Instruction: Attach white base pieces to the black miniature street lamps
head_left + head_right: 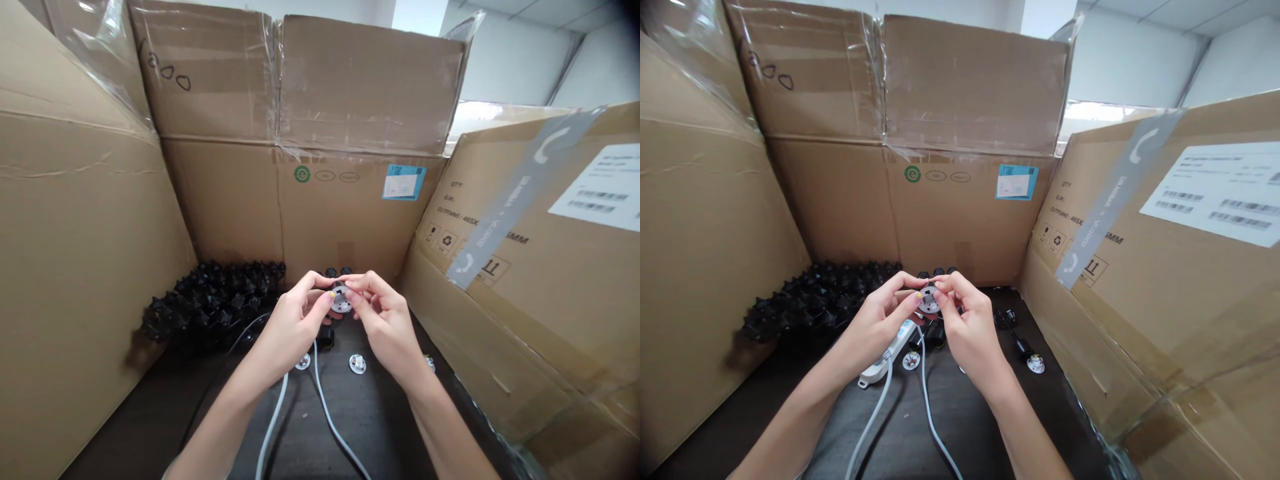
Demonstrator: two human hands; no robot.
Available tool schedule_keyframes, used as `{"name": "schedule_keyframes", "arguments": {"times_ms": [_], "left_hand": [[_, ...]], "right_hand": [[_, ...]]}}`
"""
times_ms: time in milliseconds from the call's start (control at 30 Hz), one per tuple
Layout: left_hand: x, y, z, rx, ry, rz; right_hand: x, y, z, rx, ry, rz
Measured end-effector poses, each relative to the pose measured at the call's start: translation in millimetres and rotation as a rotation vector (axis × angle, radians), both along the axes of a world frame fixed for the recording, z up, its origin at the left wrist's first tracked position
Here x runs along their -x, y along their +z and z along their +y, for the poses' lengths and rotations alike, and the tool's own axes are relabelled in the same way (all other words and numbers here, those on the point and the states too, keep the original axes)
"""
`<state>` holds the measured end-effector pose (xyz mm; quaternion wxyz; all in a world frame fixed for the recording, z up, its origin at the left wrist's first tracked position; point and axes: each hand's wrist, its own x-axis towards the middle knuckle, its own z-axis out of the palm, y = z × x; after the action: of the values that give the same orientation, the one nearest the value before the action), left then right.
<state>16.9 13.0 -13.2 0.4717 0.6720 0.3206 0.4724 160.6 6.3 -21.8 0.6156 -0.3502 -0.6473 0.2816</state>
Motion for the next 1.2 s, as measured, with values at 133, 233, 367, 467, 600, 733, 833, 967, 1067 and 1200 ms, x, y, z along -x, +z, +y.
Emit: {"name": "schedule_keyframes", "arguments": {"times_ms": [133, 233, 367, 467, 600, 733, 833, 967, 1067, 1200], "left_hand": [[0, 1.3, 2, 0.030, 0.015, -0.031], [-1, -0.1, 6, 0.057, -0.017, -0.094], [-5, -6.1, 11, 0.079, -0.026, -0.130], [-8, -10.0, 13, 0.093, -0.018, -0.134], [-9, -8.1, 11, 0.061, 0.034, -0.114], [-2, 0.1, 7, 0.040, 0.009, -0.098], [2, 2.2, 5, 0.031, -0.065, -0.117], [3, -0.7, 5, 0.027, -0.099, -0.139], [2, -0.6, 4, 0.028, -0.095, -0.135], [2, 3.7, 0, 0.012, -0.071, -0.127]], "right_hand": [[3, 0.7, -2, 0.016, 0.051, 0.045], [5, 1.3, -5, 0.026, 0.058, 0.048], [2, 3.4, -6, 0.069, 0.061, 0.019], [-1, 5.1, -6, 0.103, 0.071, 0.004], [0, 6.5, -5, 0.111, 0.080, 0.042], [2, 8.2, -5, 0.118, 0.117, 0.120], [2, 8.6, -7, 0.128, 0.186, 0.153], [-2, 8.2, -10, 0.168, 0.270, 0.139], [-2, 8.4, -10, 0.193, 0.306, 0.168], [4, 8.2, -11, 0.188, 0.278, 0.224]]}}
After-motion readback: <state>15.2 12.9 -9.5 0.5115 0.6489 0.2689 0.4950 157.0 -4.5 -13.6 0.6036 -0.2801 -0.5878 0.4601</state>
